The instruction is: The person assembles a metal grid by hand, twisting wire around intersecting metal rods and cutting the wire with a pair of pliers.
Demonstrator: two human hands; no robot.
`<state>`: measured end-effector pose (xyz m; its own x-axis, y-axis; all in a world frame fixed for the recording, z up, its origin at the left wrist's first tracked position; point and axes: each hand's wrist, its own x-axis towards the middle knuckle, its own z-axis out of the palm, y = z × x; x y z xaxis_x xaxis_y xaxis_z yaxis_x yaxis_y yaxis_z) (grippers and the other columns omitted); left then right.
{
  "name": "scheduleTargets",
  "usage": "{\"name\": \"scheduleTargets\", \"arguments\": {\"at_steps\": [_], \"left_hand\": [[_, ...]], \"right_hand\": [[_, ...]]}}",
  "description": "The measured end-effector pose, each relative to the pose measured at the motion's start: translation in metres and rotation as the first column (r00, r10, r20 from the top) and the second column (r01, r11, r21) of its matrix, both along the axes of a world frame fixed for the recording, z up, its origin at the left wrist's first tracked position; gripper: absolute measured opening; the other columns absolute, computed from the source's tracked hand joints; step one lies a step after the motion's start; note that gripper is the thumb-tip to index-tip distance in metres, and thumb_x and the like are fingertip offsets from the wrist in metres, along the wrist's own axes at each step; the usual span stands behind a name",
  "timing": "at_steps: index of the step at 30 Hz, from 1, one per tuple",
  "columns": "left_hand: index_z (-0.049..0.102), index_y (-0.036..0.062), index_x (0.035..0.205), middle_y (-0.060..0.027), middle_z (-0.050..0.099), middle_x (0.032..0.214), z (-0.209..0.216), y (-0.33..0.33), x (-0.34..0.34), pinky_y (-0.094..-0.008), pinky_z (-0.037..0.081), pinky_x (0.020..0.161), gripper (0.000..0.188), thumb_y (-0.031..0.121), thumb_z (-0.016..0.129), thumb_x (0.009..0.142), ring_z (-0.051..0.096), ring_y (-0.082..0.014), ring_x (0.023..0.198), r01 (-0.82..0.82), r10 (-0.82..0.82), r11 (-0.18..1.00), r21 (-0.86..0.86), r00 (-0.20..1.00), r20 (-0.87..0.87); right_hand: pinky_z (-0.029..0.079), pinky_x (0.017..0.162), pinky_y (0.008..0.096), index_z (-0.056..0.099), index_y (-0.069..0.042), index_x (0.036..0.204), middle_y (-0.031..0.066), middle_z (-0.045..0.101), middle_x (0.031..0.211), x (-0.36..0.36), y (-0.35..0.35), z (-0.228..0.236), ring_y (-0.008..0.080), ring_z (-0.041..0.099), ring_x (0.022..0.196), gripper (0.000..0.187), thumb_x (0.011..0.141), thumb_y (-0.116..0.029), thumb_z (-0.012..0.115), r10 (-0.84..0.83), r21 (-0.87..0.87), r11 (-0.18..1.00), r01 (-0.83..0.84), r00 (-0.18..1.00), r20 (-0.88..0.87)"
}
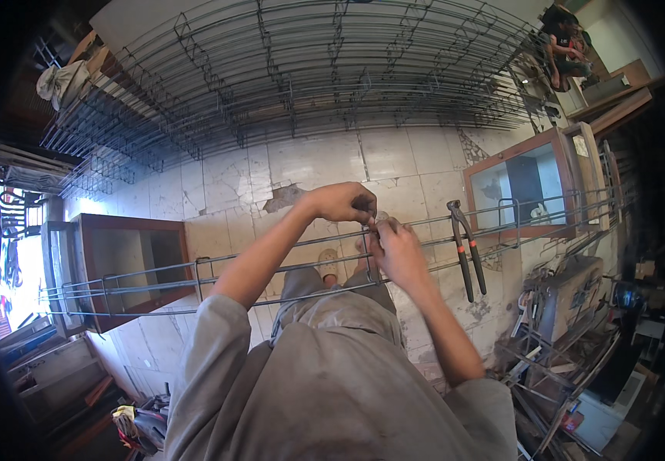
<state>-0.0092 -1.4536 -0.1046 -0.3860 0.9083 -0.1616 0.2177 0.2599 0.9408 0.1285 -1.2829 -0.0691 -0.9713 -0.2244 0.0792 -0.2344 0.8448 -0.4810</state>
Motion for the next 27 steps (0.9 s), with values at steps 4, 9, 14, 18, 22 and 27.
{"name": "scheduleTargets", "arguments": {"at_steps": [4, 9, 14, 18, 22, 27], "left_hand": [[0.069, 0.0012, 0.100, -0.0106, 0.072, 0.089, -0.003, -0.010, 0.011, -0.0347, 0.052, 0.075, 0.027, 0.025, 0.071, 0.088, 0.066, -0.0205, 0.080, -0.122, 0.122, 0.992, 0.024, 0.992, 0.022], [0.067, 0.0016, 0.105, -0.0124, 0.072, 0.097, -0.009, -0.042, 0.023, -0.0363, 0.053, 0.078, 0.030, 0.028, 0.069, 0.090, 0.068, -0.0235, 0.085, -0.397, 0.399, 0.916, 0.059, 0.916, -0.047], [0.066, 0.0015, 0.106, -0.0137, 0.070, 0.098, 0.045, -0.071, 0.073, -0.0370, 0.053, 0.080, 0.029, 0.026, 0.067, 0.092, 0.069, -0.0253, 0.091, -0.618, 0.625, 0.780, 0.095, 0.775, -0.089], [0.064, 0.0007, 0.106, -0.0144, 0.069, 0.096, 0.045, -0.076, 0.118, -0.0383, 0.052, 0.080, 0.029, 0.025, 0.067, 0.092, 0.068, -0.0273, 0.091, -0.667, 0.668, 0.723, 0.180, 0.741, 0.065], [0.066, 0.0017, 0.102, -0.0147, 0.069, 0.096, 0.042, -0.080, 0.147, -0.0396, 0.051, 0.078, 0.026, 0.026, 0.066, 0.092, 0.066, -0.0305, 0.090, -0.770, 0.759, 0.612, 0.181, 0.636, 0.140], [0.068, 0.0028, 0.097, -0.0151, 0.069, 0.093, 0.046, -0.082, 0.159, -0.0415, 0.048, 0.079, 0.025, 0.027, 0.065, 0.092, 0.063, -0.0346, 0.089, -0.858, 0.830, 0.475, 0.197, 0.511, 0.222]], "right_hand": [[0.047, 0.090, 0.0408, 0.062, -0.008, 0.110, 0.0072, 0.061, 0.114, -0.026, 0.024, 0.031, 0.0280, 0.062, 0.099, 0.029, 0.081, -0.010, 0.067, 0.346, 0.254, 0.909, -0.331, 0.938, -0.017], [0.044, 0.098, 0.0410, 0.065, -0.016, 0.111, -0.0018, 0.062, 0.119, -0.060, 0.027, 0.041, 0.0178, 0.058, 0.114, 0.027, 0.085, -0.019, 0.057, 0.774, 0.603, 0.535, -0.592, 0.630, -0.068], [0.047, 0.093, 0.0349, 0.067, -0.014, 0.104, -0.0020, 0.066, 0.101, -0.095, 0.024, 0.043, 0.0158, 0.062, 0.100, 0.023, 0.085, -0.019, 0.057, 0.918, 0.604, 0.226, -0.765, 0.375, 0.132], [0.047, 0.091, 0.0330, 0.066, -0.012, 0.103, -0.0015, 0.066, 0.094, -0.112, 0.015, 0.049, 0.0154, 0.063, 0.093, 0.021, 0.085, -0.018, 0.057, 0.951, 0.557, 0.061, -0.828, 0.217, 0.219], [0.048, 0.090, 0.0340, 0.063, -0.013, 0.106, 0.0008, 0.065, 0.097, -0.122, 0.000, 0.056, 0.0161, 0.062, 0.097, 0.021, 0.086, -0.018, 0.057, 0.906, 0.489, -0.093, -0.867, 0.130, 0.403], [0.048, 0.089, 0.0366, 0.059, -0.014, 0.112, 0.0015, 0.063, 0.104, -0.122, -0.007, 0.060, 0.0179, 0.060, 0.104, 0.026, 0.086, -0.018, 0.057, 0.887, 0.511, -0.184, -0.840, 0.083, 0.455]]}}
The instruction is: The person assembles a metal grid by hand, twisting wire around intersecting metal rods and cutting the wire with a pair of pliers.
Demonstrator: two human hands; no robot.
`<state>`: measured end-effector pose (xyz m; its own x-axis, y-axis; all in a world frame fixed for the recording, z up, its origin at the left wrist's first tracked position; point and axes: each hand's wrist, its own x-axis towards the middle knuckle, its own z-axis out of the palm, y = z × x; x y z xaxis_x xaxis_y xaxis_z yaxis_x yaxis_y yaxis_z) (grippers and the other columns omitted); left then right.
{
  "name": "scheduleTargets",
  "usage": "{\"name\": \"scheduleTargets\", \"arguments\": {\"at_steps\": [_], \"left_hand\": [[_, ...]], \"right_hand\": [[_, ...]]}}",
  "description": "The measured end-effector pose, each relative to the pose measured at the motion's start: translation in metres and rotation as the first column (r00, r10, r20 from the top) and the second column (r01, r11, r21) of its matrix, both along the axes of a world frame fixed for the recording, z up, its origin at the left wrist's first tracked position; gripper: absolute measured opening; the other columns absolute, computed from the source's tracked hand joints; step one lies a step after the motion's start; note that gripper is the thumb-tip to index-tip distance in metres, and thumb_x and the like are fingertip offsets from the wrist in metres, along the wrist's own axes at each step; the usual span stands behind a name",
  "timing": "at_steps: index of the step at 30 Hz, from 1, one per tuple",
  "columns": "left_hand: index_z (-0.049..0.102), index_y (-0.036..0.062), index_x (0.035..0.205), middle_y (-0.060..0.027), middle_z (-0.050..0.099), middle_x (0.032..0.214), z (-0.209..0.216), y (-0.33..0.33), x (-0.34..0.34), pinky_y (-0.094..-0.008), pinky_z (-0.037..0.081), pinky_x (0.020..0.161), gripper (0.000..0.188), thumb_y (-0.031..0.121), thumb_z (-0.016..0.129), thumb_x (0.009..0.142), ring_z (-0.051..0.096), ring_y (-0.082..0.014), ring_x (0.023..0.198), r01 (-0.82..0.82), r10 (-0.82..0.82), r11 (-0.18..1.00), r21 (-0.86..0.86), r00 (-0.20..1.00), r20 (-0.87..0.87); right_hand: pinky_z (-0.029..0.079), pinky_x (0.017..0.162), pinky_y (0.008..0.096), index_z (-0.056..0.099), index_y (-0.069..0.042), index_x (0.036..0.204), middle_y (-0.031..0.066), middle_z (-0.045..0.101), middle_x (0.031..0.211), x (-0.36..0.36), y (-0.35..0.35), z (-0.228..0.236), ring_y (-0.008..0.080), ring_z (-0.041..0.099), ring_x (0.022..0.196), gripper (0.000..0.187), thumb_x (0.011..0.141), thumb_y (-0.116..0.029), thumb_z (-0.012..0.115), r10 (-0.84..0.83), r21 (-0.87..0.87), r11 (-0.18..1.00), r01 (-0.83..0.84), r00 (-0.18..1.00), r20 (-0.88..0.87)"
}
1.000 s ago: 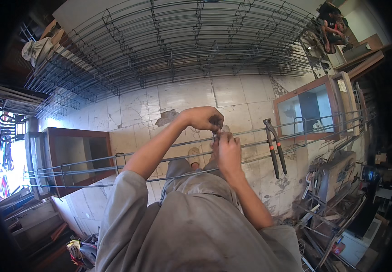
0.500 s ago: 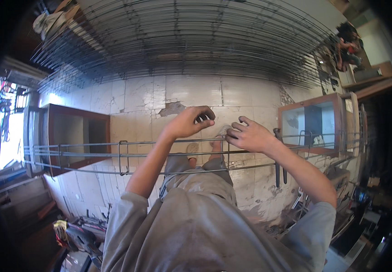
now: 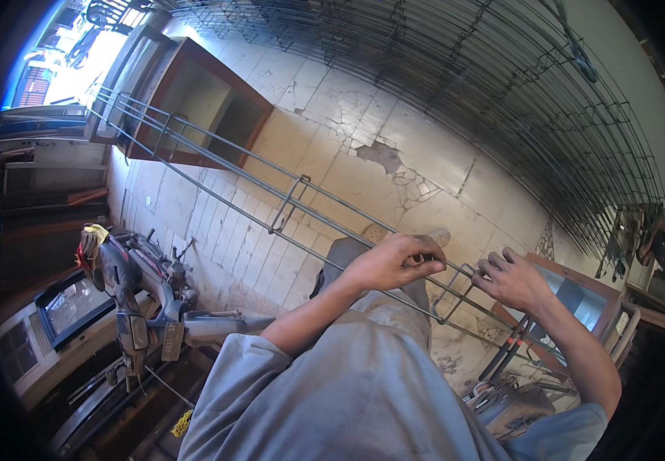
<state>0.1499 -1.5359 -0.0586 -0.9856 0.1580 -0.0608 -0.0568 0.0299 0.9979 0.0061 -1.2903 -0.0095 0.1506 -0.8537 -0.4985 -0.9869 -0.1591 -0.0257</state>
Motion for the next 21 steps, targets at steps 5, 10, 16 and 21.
{"name": "scheduleTargets", "arguments": {"at_steps": [5, 10, 16, 21], "left_hand": [[0.069, 0.0050, 0.098, -0.0122, 0.069, 0.092, -0.012, 0.005, 0.006, -0.0477, 0.045, 0.081, 0.026, 0.030, 0.063, 0.093, 0.065, -0.0328, 0.090, -0.024, 0.027, 0.999, -0.047, 0.998, 0.061], [0.070, 0.0042, 0.097, -0.0119, 0.069, 0.090, -0.025, 0.007, 0.016, -0.0489, 0.045, 0.079, 0.025, 0.028, 0.062, 0.094, 0.065, -0.0306, 0.089, -0.020, 0.019, 0.996, -0.089, 1.000, -0.009], [0.069, 0.0012, 0.096, -0.0141, 0.068, 0.091, -0.023, 0.004, 0.024, -0.0413, 0.050, 0.077, 0.022, 0.023, 0.065, 0.092, 0.063, -0.0333, 0.088, -0.020, 0.019, 0.995, -0.094, 1.000, -0.014], [0.070, 0.0032, 0.096, -0.0132, 0.068, 0.094, -0.025, 0.015, 0.027, -0.0444, 0.045, 0.087, 0.022, 0.025, 0.066, 0.092, 0.061, -0.0333, 0.094, 0.026, -0.027, 0.996, -0.080, 1.000, -0.006]], "right_hand": [[0.048, 0.087, 0.0342, 0.060, -0.011, 0.110, 0.0015, 0.063, 0.102, -0.001, 0.000, 0.002, 0.0181, 0.061, 0.101, 0.025, 0.086, -0.017, 0.057, 0.026, 0.038, 0.999, -0.025, 1.000, -0.016], [0.050, 0.085, 0.0338, 0.061, -0.009, 0.102, 0.0029, 0.064, 0.096, -0.003, 0.001, 0.002, 0.0197, 0.062, 0.094, 0.020, 0.084, -0.017, 0.057, 0.047, -0.040, 0.998, -0.047, 0.999, 0.004], [0.051, 0.080, 0.0366, 0.060, -0.005, 0.095, 0.0101, 0.064, 0.087, 0.018, 0.007, -0.012, 0.0259, 0.065, 0.082, 0.016, 0.081, -0.012, 0.061, -0.227, -0.064, 0.970, 0.235, 0.968, 0.103], [0.053, 0.062, 0.0490, 0.058, 0.000, 0.088, 0.0207, 0.064, 0.075, 0.067, 0.003, -0.024, 0.0411, 0.065, 0.067, 0.015, 0.080, -0.012, 0.064, -0.768, -0.139, 0.628, 0.766, 0.638, 0.049]]}}
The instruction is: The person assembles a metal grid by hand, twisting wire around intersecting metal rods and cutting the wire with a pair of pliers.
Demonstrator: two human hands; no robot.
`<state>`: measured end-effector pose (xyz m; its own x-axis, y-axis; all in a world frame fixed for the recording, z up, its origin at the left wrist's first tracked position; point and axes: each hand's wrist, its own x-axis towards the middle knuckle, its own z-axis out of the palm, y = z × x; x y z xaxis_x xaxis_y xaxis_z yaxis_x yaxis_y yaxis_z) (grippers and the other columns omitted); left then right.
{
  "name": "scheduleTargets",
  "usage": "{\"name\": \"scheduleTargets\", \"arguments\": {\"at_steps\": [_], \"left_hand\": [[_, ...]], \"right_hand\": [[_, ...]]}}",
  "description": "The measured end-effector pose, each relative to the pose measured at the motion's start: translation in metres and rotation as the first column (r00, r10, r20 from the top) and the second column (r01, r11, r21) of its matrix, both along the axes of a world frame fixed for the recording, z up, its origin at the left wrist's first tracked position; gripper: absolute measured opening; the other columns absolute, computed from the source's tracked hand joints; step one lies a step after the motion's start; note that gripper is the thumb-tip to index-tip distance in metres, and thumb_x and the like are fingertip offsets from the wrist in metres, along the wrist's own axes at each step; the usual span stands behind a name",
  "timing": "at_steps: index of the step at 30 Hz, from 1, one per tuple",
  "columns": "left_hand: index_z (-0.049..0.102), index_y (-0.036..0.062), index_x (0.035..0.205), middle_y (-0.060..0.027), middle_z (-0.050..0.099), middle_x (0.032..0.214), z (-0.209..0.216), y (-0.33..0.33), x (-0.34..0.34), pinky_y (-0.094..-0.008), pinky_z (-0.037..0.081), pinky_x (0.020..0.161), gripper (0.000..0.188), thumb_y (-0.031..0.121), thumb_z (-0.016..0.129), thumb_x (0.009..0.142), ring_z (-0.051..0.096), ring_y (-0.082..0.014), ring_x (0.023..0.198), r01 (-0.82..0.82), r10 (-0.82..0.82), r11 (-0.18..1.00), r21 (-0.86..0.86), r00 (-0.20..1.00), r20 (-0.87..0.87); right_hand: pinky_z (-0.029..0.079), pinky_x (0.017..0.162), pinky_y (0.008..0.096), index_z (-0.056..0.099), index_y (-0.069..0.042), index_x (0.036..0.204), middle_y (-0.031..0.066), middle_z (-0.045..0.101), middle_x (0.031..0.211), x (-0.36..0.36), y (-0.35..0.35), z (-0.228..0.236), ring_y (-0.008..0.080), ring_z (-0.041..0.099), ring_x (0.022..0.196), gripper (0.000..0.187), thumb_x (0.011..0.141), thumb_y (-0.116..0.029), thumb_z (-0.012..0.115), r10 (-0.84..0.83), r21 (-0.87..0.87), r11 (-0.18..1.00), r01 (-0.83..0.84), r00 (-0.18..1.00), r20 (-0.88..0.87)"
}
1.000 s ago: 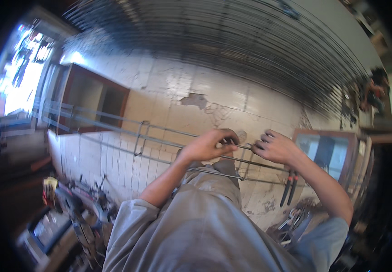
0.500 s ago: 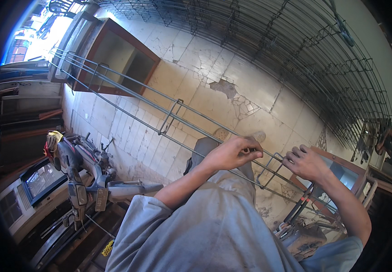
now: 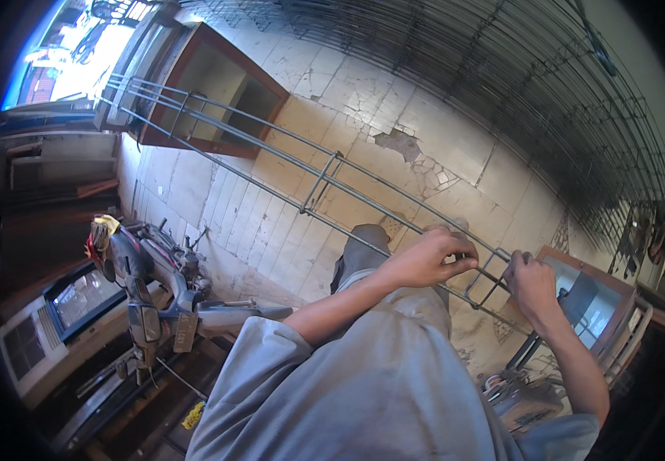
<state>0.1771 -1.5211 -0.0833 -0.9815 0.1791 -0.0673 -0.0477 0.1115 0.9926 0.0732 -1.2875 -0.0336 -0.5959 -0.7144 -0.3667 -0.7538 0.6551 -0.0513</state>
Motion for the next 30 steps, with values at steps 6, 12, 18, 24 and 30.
{"name": "scheduleTargets", "arguments": {"at_steps": [6, 12, 18, 24, 30], "left_hand": [[0.069, 0.0015, 0.098, -0.0185, 0.067, 0.098, 0.010, 0.012, -0.001, -0.0442, 0.051, 0.085, 0.018, 0.016, 0.070, 0.087, 0.062, -0.0361, 0.099, 0.053, -0.060, 0.996, -0.068, 0.992, -0.113], [0.070, 0.0008, 0.100, -0.0138, 0.070, 0.098, 0.019, 0.022, -0.022, -0.0379, 0.051, 0.079, 0.017, 0.013, 0.069, 0.088, 0.067, -0.0316, 0.092, 0.105, -0.125, 0.979, -0.177, 0.987, -0.101], [0.069, 0.0006, 0.097, -0.0145, 0.069, 0.096, 0.032, 0.031, -0.037, -0.0382, 0.050, 0.078, 0.019, 0.017, 0.069, 0.088, 0.065, -0.0307, 0.089, 0.075, -0.094, 0.973, -0.217, 0.992, -0.079], [0.068, 0.0020, 0.100, -0.0146, 0.070, 0.098, 0.039, 0.043, -0.049, -0.0404, 0.047, 0.085, 0.019, 0.018, 0.065, 0.091, 0.063, -0.0336, 0.096, 0.092, -0.137, 0.947, -0.309, 0.982, -0.127], [0.068, 0.0035, 0.102, -0.0136, 0.070, 0.095, 0.024, 0.047, -0.055, -0.0432, 0.045, 0.089, 0.019, 0.018, 0.066, 0.090, 0.062, -0.0341, 0.097, 0.124, -0.223, 0.857, -0.500, 0.965, -0.142]], "right_hand": [[0.053, 0.065, 0.0505, 0.061, 0.003, 0.092, 0.0247, 0.065, 0.070, 0.024, -0.018, -0.011, 0.0431, 0.066, 0.070, 0.022, 0.085, -0.018, 0.064, -0.530, -0.121, 0.844, 0.523, 0.847, -0.036], [0.052, 0.067, 0.0471, 0.061, 0.000, 0.097, 0.0206, 0.068, 0.084, 0.042, 0.007, 0.040, 0.0404, 0.067, 0.077, 0.033, 0.087, -0.030, 0.071, -0.737, -0.315, 0.653, 0.688, 0.673, -0.059], [0.047, 0.079, 0.0510, 0.054, -0.002, 0.103, 0.0196, 0.057, 0.100, 0.099, 0.129, 0.020, 0.0411, 0.057, 0.096, 0.036, 0.085, -0.027, 0.073, -0.841, -0.356, 0.542, 0.762, 0.487, -0.238], [0.045, 0.081, 0.0515, 0.052, 0.001, 0.107, 0.0207, 0.053, 0.102, 0.137, 0.141, -0.033, 0.0419, 0.055, 0.097, 0.030, 0.087, -0.015, 0.069, -0.837, -0.424, 0.546, 0.723, 0.485, -0.252], [0.046, 0.081, 0.0485, 0.055, 0.002, 0.110, 0.0215, 0.055, 0.100, 0.131, 0.140, -0.034, 0.0404, 0.056, 0.094, 0.023, 0.092, -0.010, 0.062, -0.808, -0.530, 0.553, 0.643, 0.568, -0.155]]}}
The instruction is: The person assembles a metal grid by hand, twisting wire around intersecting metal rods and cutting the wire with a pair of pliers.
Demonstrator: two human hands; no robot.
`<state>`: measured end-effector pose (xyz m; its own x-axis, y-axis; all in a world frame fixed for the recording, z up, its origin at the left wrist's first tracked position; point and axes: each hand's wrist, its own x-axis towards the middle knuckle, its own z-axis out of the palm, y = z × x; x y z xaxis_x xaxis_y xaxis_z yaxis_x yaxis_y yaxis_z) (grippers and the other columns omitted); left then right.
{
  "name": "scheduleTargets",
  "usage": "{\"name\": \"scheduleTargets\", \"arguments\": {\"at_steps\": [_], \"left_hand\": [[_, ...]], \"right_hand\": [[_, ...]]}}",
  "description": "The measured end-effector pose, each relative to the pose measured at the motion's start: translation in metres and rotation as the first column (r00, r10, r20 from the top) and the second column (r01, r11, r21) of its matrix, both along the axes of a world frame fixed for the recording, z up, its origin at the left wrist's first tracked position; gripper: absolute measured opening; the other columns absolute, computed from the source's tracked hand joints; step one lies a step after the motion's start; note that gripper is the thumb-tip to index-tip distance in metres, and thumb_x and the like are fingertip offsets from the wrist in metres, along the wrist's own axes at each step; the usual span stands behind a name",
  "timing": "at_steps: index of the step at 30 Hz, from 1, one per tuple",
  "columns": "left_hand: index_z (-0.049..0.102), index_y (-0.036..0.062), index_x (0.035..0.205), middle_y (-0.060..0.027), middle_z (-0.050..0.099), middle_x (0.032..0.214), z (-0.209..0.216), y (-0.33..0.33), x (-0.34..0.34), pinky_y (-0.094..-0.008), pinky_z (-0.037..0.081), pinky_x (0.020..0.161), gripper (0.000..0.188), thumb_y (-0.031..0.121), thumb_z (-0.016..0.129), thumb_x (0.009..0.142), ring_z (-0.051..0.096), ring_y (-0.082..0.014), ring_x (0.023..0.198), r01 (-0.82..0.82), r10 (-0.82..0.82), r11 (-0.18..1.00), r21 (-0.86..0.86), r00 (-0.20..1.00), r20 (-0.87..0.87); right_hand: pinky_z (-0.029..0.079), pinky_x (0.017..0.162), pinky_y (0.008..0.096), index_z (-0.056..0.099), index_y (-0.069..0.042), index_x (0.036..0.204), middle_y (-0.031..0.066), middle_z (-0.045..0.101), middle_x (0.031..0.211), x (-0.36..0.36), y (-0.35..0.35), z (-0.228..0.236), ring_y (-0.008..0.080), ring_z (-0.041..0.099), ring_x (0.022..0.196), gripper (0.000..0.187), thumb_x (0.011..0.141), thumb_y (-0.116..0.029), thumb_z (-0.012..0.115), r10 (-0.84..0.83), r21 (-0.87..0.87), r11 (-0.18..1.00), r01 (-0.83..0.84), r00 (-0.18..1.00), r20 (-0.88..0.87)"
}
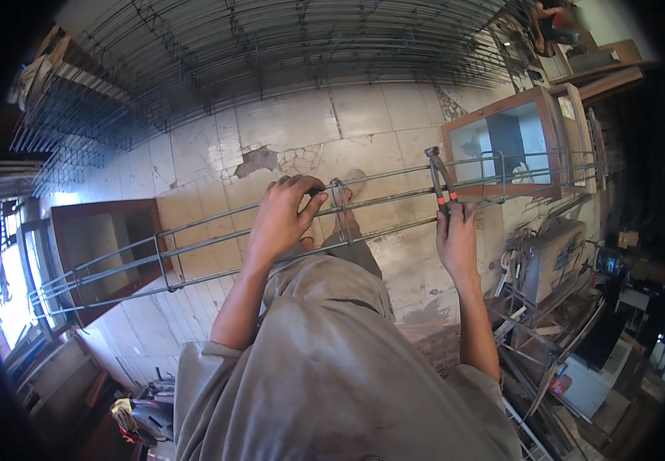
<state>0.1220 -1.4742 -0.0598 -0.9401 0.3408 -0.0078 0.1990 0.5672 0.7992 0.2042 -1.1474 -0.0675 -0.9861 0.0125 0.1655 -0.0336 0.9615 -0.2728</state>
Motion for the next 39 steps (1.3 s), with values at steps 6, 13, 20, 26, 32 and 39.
{"name": "scheduleTargets", "arguments": {"at_steps": [6, 13, 20, 26, 32, 39], "left_hand": [[0.068, 0.0027, 0.098, -0.0140, 0.069, 0.092, 0.004, -0.006, 0.006, -0.0433, 0.046, 0.085, 0.017, 0.017, 0.066, 0.089, 0.063, -0.0338, 0.093, -0.053, 0.053, 0.994, 0.100, 0.999, 0.000], [0.067, 0.0013, 0.098, -0.0146, 0.068, 0.088, 0.012, -0.015, 0.017, -0.0422, 0.047, 0.081, 0.019, 0.018, 0.067, 0.089, 0.063, -0.0329, 0.087, -0.118, 0.105, 0.980, 0.159, 0.991, 0.084], [0.068, 0.0018, 0.101, -0.0148, 0.068, 0.091, 0.010, -0.032, 0.038, -0.0417, 0.048, 0.078, 0.021, 0.019, 0.068, 0.089, 0.063, -0.0331, 0.086, -0.195, 0.162, 0.949, 0.248, 0.975, 0.149], [0.069, 0.0025, 0.101, -0.0146, 0.069, 0.094, 0.003, -0.041, 0.053, -0.0421, 0.049, 0.082, 0.020, 0.018, 0.069, 0.089, 0.063, -0.0344, 0.092, -0.224, 0.179, 0.934, 0.280, 0.968, 0.178], [0.068, 0.0027, 0.100, -0.0150, 0.070, 0.096, 0.002, -0.037, 0.047, -0.0429, 0.048, 0.083, 0.019, 0.017, 0.069, 0.089, 0.064, -0.0351, 0.093, -0.198, 0.155, 0.935, 0.295, 0.974, 0.164], [0.068, 0.0021, 0.098, -0.0154, 0.070, 0.098, 0.002, -0.034, 0.041, -0.0427, 0.049, 0.084, 0.017, 0.017, 0.069, 0.089, 0.065, -0.0351, 0.095, -0.171, 0.125, 0.942, 0.288, 0.977, 0.172]], "right_hand": [[0.047, 0.066, 0.0337, 0.059, 0.003, 0.102, 0.0102, 0.060, 0.079, -0.031, 0.016, 0.071, 0.0183, 0.059, 0.073, 0.018, 0.098, -0.014, 0.058, -0.005, -0.372, 0.912, 0.171, 0.913, 0.408], [0.045, 0.054, 0.0303, 0.063, 0.005, 0.093, 0.0098, 0.063, 0.072, -0.107, -0.047, 0.169, 0.0130, 0.056, 0.057, 0.026, 0.097, -0.020, 0.062, 0.216, -0.257, 0.966, -0.035, 0.656, 0.723], [0.048, 0.079, 0.0425, 0.067, -0.001, 0.095, 0.0158, 0.064, 0.085, -0.166, -0.104, 0.189, 0.0327, 0.060, 0.084, 0.033, 0.094, -0.033, 0.065, 0.211, 0.077, 0.830, -0.552, 0.439, 0.873], [0.049, 0.083, 0.0423, 0.068, -0.003, 0.099, 0.0158, 0.065, 0.092, -0.187, -0.112, 0.191, 0.0317, 0.061, 0.093, 0.030, 0.092, -0.032, 0.066, 0.299, 0.024, 0.757, -0.653, 0.378, 0.876], [0.050, 0.078, 0.0429, 0.067, -0.002, 0.092, 0.0150, 0.068, 0.085, -0.197, -0.131, 0.189, 0.0313, 0.065, 0.084, 0.033, 0.094, -0.035, 0.060, 0.356, -0.009, 0.662, -0.749, 0.303, 0.884], [0.051, 0.077, 0.0444, 0.068, -0.001, 0.093, 0.0159, 0.068, 0.085, -0.202, -0.150, 0.191, 0.0338, 0.066, 0.084, 0.029, 0.090, -0.030, 0.066, 0.258, 0.075, 0.593, -0.802, 0.277, 0.925]]}}
